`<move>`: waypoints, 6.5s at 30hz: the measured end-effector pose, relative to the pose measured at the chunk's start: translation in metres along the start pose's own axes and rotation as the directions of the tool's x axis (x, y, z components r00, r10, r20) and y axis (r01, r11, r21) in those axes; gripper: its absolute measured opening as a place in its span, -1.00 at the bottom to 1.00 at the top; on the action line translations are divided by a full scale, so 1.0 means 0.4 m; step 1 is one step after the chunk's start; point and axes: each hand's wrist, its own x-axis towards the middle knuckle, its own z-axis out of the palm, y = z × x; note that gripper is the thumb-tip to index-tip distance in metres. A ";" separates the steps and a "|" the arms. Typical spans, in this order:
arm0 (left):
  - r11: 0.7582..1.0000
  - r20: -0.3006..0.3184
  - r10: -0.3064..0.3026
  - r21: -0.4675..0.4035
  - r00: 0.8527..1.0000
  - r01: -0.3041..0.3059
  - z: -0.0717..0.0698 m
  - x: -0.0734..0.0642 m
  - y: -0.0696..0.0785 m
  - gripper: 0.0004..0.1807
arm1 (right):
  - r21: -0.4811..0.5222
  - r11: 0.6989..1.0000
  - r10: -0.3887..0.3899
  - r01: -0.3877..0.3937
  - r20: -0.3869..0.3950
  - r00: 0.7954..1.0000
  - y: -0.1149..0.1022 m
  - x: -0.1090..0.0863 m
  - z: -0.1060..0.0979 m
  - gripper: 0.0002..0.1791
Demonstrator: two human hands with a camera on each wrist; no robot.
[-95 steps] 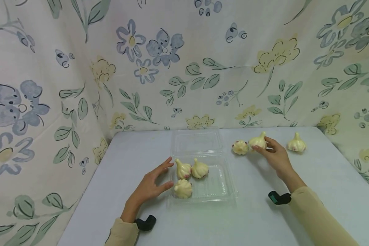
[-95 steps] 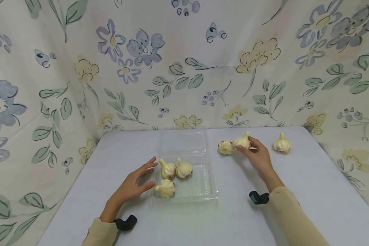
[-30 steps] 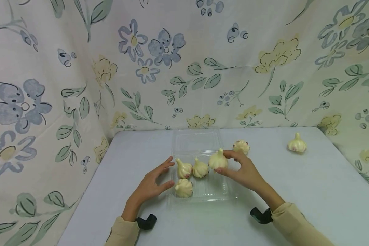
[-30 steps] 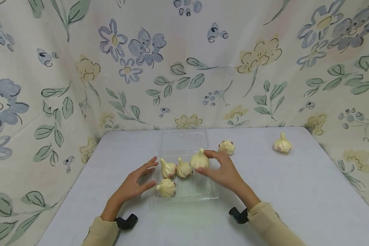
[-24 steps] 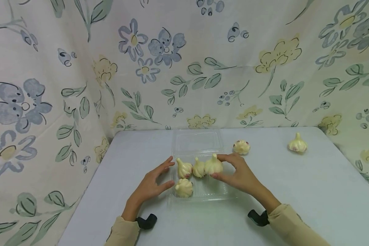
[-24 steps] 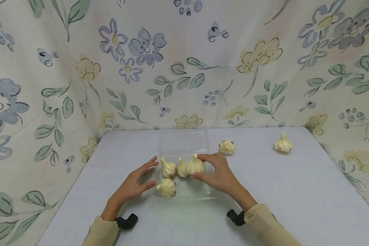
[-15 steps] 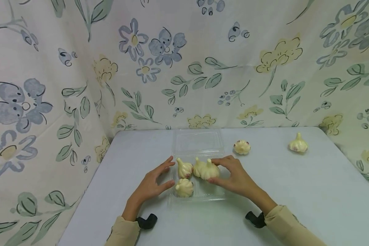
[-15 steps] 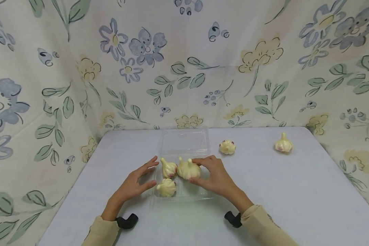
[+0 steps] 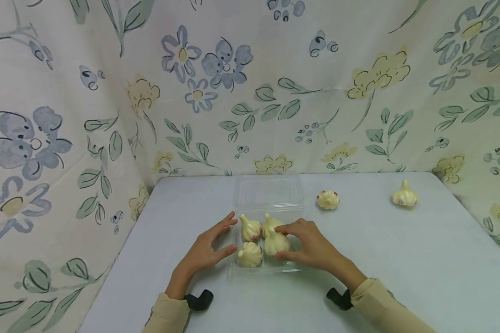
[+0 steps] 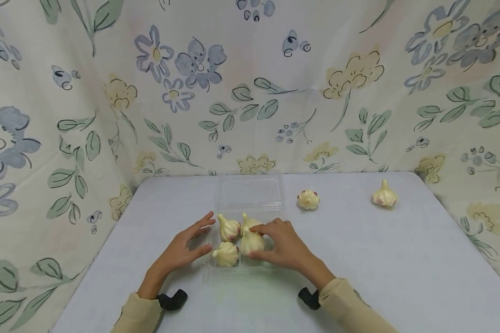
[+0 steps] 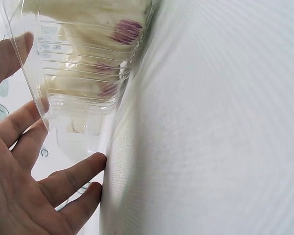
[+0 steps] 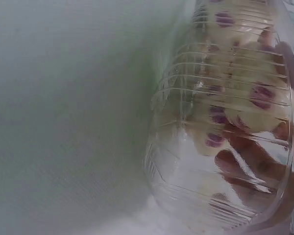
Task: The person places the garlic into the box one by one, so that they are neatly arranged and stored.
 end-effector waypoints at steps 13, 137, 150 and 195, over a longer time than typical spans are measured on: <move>1.000 0.001 0.003 0.003 1.000 -0.003 0.000 0.000 0.002 -0.26 | -0.106 0.993 -0.048 0.047 -0.011 0.999 -0.002 0.003 0.012 -0.38; 0.999 -0.007 0.034 -0.005 0.999 -0.034 -0.001 -0.001 0.006 -0.26 | -0.144 0.890 0.296 -0.434 -0.541 0.787 0.195 -0.007 -0.132 -0.43; 1.000 0.001 0.030 -0.008 1.000 -0.030 0.000 0.000 0.000 -0.26 | -0.152 0.727 0.593 -0.669 -0.352 0.724 0.242 0.037 -0.139 0.01; 1.000 -0.001 0.022 0.002 1.000 -0.022 0.002 0.000 0.000 -0.26 | -0.033 0.825 0.530 -0.564 -0.303 0.792 0.247 0.048 -0.168 -0.09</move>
